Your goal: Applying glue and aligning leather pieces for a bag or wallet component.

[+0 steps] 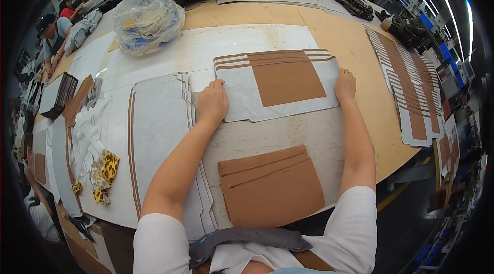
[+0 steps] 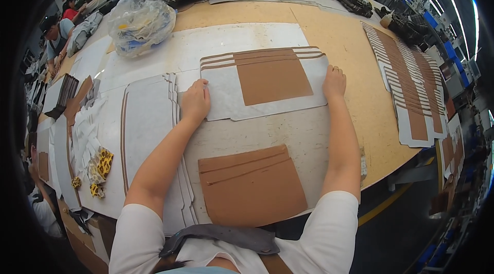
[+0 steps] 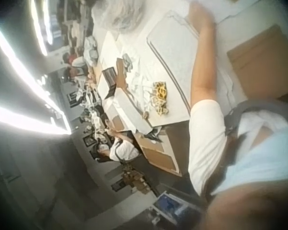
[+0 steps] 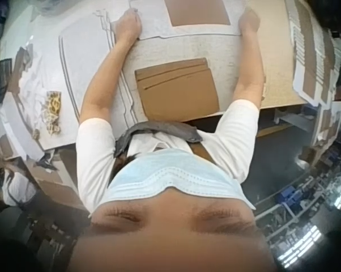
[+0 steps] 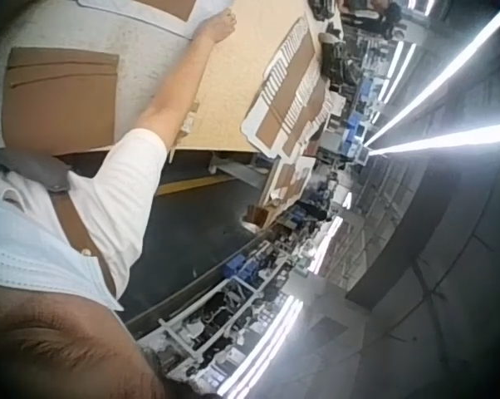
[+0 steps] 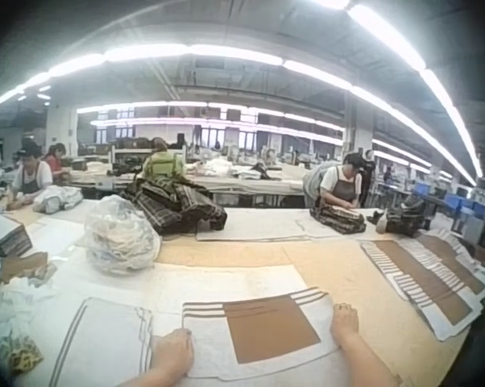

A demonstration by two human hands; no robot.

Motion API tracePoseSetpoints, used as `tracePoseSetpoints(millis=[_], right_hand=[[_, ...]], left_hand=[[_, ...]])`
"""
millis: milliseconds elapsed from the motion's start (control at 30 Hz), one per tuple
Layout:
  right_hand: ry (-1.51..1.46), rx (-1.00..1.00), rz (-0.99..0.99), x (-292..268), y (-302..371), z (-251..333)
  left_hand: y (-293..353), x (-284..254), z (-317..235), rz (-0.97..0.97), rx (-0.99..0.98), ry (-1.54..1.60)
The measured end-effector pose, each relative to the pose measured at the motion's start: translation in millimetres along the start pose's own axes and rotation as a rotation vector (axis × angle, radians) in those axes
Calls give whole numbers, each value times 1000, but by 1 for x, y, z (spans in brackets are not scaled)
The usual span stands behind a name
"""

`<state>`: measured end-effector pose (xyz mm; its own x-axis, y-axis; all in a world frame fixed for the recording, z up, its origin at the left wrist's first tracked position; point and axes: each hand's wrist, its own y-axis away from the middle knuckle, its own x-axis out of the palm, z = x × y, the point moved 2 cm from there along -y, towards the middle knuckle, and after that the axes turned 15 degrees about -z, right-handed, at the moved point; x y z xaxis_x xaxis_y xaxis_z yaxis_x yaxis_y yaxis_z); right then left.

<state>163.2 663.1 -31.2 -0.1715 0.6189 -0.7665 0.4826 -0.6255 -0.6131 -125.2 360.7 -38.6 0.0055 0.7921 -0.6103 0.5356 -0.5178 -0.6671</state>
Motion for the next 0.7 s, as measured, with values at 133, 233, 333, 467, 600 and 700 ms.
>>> tracePoseSetpoints(millis=[133, 233, 333, 467, 600, 700], right_hand=[[-216, 297, 69, 14, -4, -12], [-267, 420, 98, 25, -8, -16], [-268, 531, 199, 37, -17, -27], [-320, 600, 288, 37, -23, -28], [-272, 626, 303, 26, -25, -17], [-126, 530, 90, 23, -22, -8]], left_hand=[[1, 1, 3, -1, 1, -21], [2, 2, 3, 0, 4, -24], [2, 3, 1, 1, -1, -9], [3, 2, 3, -17, -4, -8], [3, 2, 4, -32, 16, -50], [3, 3, 2, -23, 5, -51]])
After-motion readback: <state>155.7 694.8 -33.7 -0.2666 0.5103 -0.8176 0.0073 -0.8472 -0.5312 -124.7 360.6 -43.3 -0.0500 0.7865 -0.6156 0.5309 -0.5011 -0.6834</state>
